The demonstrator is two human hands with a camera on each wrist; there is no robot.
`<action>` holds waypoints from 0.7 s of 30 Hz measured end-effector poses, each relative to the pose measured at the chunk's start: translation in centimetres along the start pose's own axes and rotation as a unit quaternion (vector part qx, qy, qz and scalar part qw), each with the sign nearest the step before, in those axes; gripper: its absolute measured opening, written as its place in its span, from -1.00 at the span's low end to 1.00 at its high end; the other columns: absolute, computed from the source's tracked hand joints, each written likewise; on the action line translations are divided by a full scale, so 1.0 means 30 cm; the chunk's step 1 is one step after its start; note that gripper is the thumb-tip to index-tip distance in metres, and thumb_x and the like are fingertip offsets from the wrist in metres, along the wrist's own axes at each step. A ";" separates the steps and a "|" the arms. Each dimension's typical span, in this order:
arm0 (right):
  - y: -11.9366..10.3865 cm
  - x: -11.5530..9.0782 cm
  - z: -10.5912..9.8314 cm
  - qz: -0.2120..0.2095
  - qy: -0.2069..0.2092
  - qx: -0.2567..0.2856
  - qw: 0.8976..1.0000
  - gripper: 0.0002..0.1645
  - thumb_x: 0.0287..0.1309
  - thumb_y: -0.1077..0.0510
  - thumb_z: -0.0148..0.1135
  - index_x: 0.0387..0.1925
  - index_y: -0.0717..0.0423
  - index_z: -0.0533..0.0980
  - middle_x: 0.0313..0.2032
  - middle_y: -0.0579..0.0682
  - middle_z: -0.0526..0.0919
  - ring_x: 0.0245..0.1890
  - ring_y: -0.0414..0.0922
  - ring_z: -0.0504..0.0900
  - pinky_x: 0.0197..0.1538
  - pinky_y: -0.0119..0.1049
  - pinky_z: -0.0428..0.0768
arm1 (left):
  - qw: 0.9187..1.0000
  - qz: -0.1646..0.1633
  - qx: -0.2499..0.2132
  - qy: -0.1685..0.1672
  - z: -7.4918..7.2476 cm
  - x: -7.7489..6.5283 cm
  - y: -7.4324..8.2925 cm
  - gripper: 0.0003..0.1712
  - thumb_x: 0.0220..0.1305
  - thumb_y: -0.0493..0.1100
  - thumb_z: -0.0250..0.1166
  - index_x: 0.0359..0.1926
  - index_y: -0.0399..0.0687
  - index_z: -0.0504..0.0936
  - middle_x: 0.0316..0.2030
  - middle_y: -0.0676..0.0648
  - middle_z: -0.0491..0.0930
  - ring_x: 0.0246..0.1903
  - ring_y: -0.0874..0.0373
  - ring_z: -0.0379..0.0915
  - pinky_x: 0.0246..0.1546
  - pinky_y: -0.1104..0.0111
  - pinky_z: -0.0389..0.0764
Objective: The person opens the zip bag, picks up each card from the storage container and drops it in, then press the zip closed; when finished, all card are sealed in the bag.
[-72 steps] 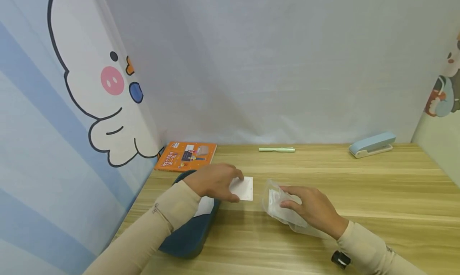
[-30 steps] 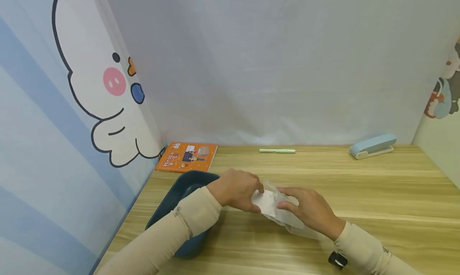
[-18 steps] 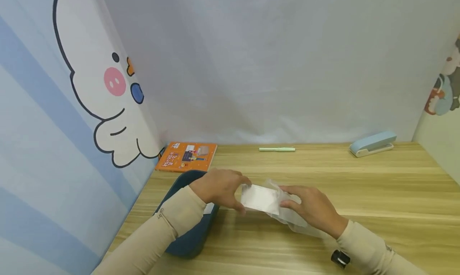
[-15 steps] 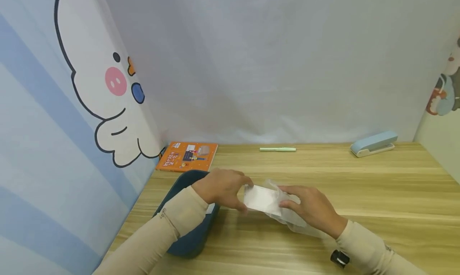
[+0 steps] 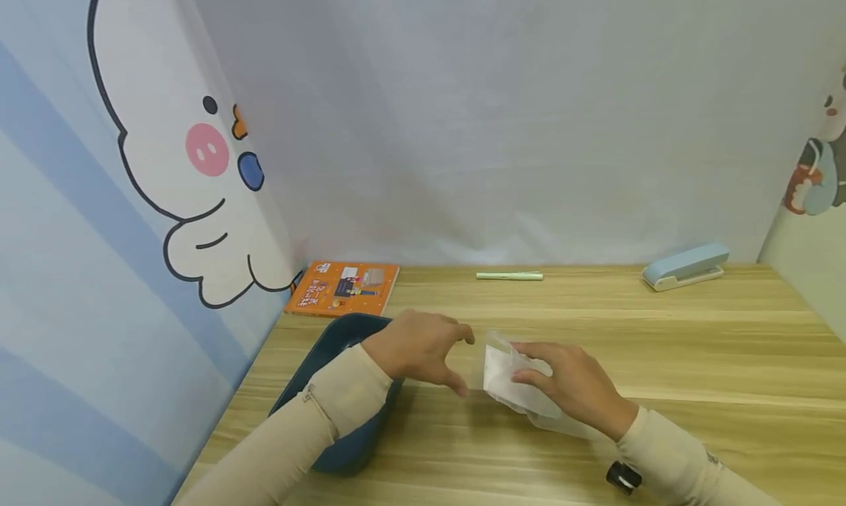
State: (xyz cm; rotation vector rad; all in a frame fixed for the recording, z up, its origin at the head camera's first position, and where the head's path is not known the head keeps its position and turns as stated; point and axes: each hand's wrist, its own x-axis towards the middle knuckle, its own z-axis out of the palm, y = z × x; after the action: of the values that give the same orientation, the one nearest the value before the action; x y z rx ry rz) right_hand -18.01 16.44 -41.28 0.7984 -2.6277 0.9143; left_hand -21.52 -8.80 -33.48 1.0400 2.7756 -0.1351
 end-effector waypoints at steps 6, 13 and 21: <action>0.003 0.001 -0.014 0.020 0.008 0.003 1.000 -0.47 0.12 -0.03 0.46 0.09 0.12 0.67 0.02 0.04 0.71 -0.03 0.04 0.71 -0.12 -0.02 0.65 | 0.999 -0.045 -0.021 -0.011 0.037 -0.052 -0.085 -0.29 0.11 0.35 0.43 0.21 0.17 0.61 0.15 0.09 0.60 0.01 0.15 0.59 -0.11 0.17 0.60; 0.006 0.006 -0.019 0.029 0.007 0.026 0.999 -0.43 0.13 0.00 0.45 0.14 0.16 0.63 0.08 0.04 0.68 0.03 0.06 0.67 -0.04 0.01 0.63 | 0.992 -0.112 -0.054 -0.020 0.115 -0.117 -0.250 -0.57 0.23 0.06 0.46 0.08 0.04 0.70 -0.03 0.02 0.68 -0.13 0.11 0.63 -0.19 0.16 0.63; 0.011 0.009 -0.017 0.021 0.015 0.030 0.999 -0.42 0.09 0.01 0.48 0.14 0.17 0.63 0.09 0.01 0.67 0.04 0.04 0.67 -0.02 0.00 0.63 | 0.971 -0.190 -0.097 -0.104 0.211 -0.145 -0.352 -0.35 0.04 0.03 0.59 0.15 -0.07 0.66 0.09 -0.09 0.63 0.09 -0.08 0.54 0.07 -0.02 0.53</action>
State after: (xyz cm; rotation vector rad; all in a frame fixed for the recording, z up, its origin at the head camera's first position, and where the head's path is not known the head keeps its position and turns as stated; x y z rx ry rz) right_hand -18.40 16.86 -40.94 0.7410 -2.6120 1.0127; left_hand -24.41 -20.47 -38.59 0.4160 2.6930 -0.0170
